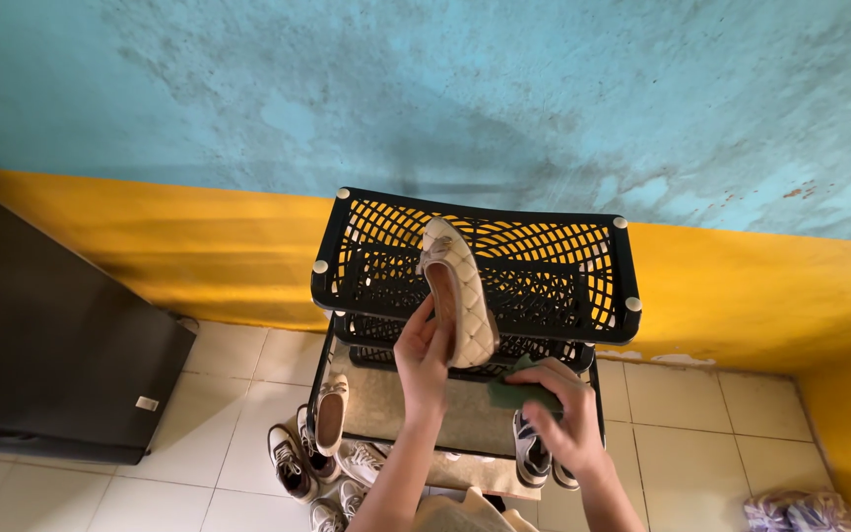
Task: Cleaning a pair of shoes with a cloth and placing them on a shoe rack
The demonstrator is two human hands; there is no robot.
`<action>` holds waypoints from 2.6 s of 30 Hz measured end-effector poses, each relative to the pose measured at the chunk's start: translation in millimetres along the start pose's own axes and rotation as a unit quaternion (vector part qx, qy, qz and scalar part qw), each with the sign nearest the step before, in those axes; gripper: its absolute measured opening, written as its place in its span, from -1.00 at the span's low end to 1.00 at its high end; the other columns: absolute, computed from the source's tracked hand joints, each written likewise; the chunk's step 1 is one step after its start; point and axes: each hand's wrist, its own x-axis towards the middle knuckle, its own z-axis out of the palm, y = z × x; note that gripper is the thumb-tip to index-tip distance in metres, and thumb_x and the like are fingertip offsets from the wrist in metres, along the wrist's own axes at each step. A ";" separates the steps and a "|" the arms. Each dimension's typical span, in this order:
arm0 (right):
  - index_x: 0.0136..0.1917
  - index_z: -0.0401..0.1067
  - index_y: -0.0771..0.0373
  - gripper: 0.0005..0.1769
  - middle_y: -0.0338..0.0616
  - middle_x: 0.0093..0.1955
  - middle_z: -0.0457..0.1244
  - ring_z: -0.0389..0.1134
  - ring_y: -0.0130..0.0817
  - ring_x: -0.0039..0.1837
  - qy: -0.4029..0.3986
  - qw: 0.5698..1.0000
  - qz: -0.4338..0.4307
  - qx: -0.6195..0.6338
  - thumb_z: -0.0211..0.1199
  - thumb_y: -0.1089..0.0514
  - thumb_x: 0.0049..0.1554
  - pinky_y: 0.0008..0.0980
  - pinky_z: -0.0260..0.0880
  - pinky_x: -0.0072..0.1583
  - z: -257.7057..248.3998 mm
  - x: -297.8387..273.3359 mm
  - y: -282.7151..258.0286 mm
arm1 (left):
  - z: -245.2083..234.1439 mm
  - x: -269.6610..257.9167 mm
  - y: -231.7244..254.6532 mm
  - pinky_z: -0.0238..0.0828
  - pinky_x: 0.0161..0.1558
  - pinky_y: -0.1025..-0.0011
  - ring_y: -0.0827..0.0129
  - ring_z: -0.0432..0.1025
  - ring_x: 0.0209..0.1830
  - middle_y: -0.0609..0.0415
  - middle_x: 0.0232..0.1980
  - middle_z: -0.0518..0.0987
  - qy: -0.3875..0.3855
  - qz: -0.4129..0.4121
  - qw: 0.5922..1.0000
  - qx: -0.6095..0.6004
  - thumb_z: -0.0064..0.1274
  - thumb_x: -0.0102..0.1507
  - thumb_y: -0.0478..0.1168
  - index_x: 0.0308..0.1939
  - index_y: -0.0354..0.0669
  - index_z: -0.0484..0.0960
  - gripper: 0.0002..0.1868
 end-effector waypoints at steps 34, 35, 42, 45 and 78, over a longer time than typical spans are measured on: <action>0.31 0.50 -0.08 -0.49 -0.21 -0.23 0.41 0.46 -0.17 -0.32 0.139 0.942 -0.016 -0.304 0.38 0.01 0.07 -0.30 0.50 -0.28 -30.7 17.1 107.5 | 71.4 40.1 -100.1 0.64 -0.07 0.27 -0.02 0.61 -0.02 -0.43 0.05 0.62 -0.129 0.074 0.931 0.333 0.00 0.34 -0.31 0.41 -0.31 0.41 -0.47; 0.31 0.50 -0.10 -0.48 -0.22 -0.22 0.41 0.46 -0.18 -0.31 0.125 0.945 -0.021 -0.302 0.39 0.00 0.06 -0.30 0.50 -0.28 -27.0 20.7 104.1 | 65.2 41.2 -96.6 0.65 -0.06 0.25 -0.04 0.61 -0.01 -0.44 0.07 0.61 -0.119 0.084 0.933 0.330 -0.03 0.33 -0.34 0.40 -0.31 0.43 -0.49; 0.06 0.55 -0.05 -0.75 -0.37 -0.13 0.35 0.48 -0.27 -0.22 0.046 0.959 -0.083 -0.267 0.39 0.00 0.08 -0.43 0.51 -0.20 28.3 55.4 100.4 | 16.7 52.7 -67.4 0.61 0.00 0.29 0.05 0.60 0.03 -0.34 0.09 0.64 -0.019 0.132 0.934 0.332 -0.01 0.30 -0.35 0.35 -0.27 0.49 -0.50; 0.00 0.54 0.00 -0.82 -0.37 -0.12 0.33 0.47 -0.28 -0.25 0.027 0.966 -0.099 -0.236 0.37 0.07 0.09 -0.40 0.52 -0.20 60.3 69.5 103.4 | -5.0 56.0 -53.3 0.56 0.09 0.29 0.07 0.55 0.13 -0.22 0.14 0.61 -0.003 0.159 0.931 0.327 0.05 0.17 -0.36 0.41 -0.13 0.44 -0.34; 0.12 0.54 0.01 -0.61 -0.23 -0.02 0.42 0.49 -0.21 0.03 0.030 0.954 -0.019 -0.297 0.46 -0.06 0.03 -0.27 0.52 0.00 146.2 115.6 93.9 | -77.7 102.8 -22.8 0.58 0.06 0.15 0.03 0.58 0.06 -0.18 -0.01 0.65 0.034 0.158 0.954 0.252 0.05 0.31 -0.31 0.07 -0.23 0.56 -0.75</action>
